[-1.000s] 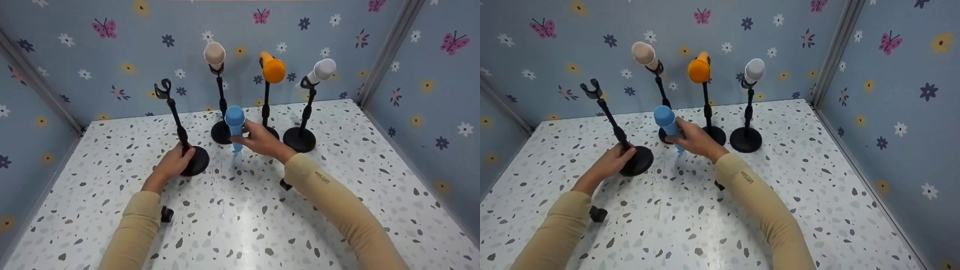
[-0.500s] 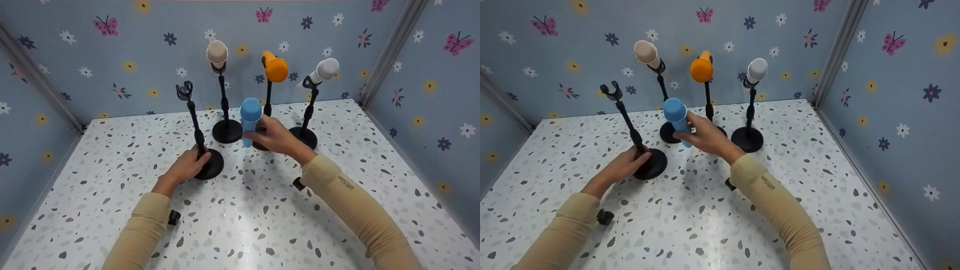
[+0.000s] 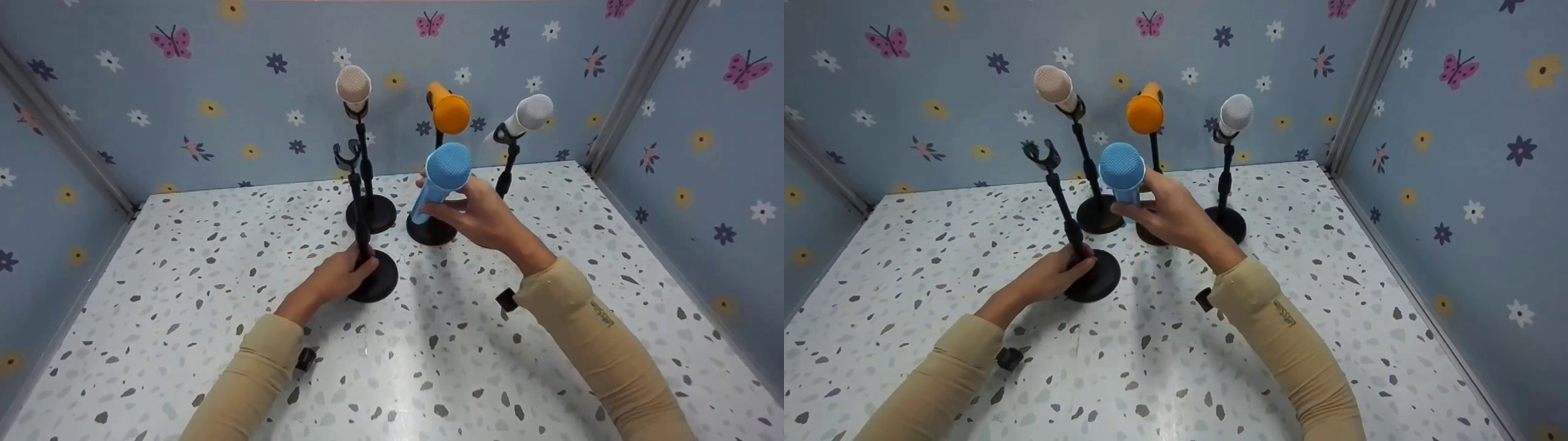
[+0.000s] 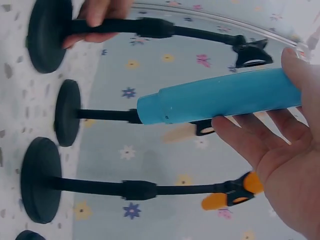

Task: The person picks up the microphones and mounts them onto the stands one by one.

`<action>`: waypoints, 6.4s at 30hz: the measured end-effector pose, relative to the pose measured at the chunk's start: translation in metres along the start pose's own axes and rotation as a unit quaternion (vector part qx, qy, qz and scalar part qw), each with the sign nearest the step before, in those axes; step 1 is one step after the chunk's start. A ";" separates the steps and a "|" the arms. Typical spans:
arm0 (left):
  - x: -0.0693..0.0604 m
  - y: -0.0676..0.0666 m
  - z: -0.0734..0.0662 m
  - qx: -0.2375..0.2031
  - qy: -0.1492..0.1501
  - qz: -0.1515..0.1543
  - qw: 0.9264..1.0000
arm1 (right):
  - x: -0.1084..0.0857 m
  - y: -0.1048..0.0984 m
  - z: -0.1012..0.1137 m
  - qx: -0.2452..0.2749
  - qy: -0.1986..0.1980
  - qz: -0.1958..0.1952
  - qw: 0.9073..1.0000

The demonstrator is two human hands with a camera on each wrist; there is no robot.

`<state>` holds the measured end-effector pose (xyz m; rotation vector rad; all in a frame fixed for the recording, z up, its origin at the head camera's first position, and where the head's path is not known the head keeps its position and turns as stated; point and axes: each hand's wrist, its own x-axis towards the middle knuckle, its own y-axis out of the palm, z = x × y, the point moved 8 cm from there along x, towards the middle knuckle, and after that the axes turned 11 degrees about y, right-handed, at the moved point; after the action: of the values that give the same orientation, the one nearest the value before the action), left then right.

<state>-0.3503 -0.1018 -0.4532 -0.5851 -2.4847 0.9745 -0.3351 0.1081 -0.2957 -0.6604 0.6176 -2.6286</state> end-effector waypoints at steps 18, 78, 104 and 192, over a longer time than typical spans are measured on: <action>0.028 0.043 -0.040 -0.012 0.091 0.037 0.995 | -0.034 -0.043 0.086 0.075 -0.162 -0.116 0.977; 0.056 -0.034 -0.142 -0.231 0.182 -0.136 0.946 | -0.006 -0.028 0.135 -0.170 -0.232 -0.108 0.952; 0.071 -0.026 -0.122 -0.223 0.219 -0.151 0.938 | 0.008 -0.024 0.143 -0.256 -0.194 -0.100 0.942; 0.061 -0.018 -0.112 -0.221 0.227 -0.075 0.946 | 0.017 -0.008 0.102 -0.182 -0.178 -0.163 0.953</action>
<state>-0.3480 -0.0220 -0.3521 -0.6552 -2.2761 0.1823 -0.2982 0.0747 -0.2043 -1.4191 0.9559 -2.5961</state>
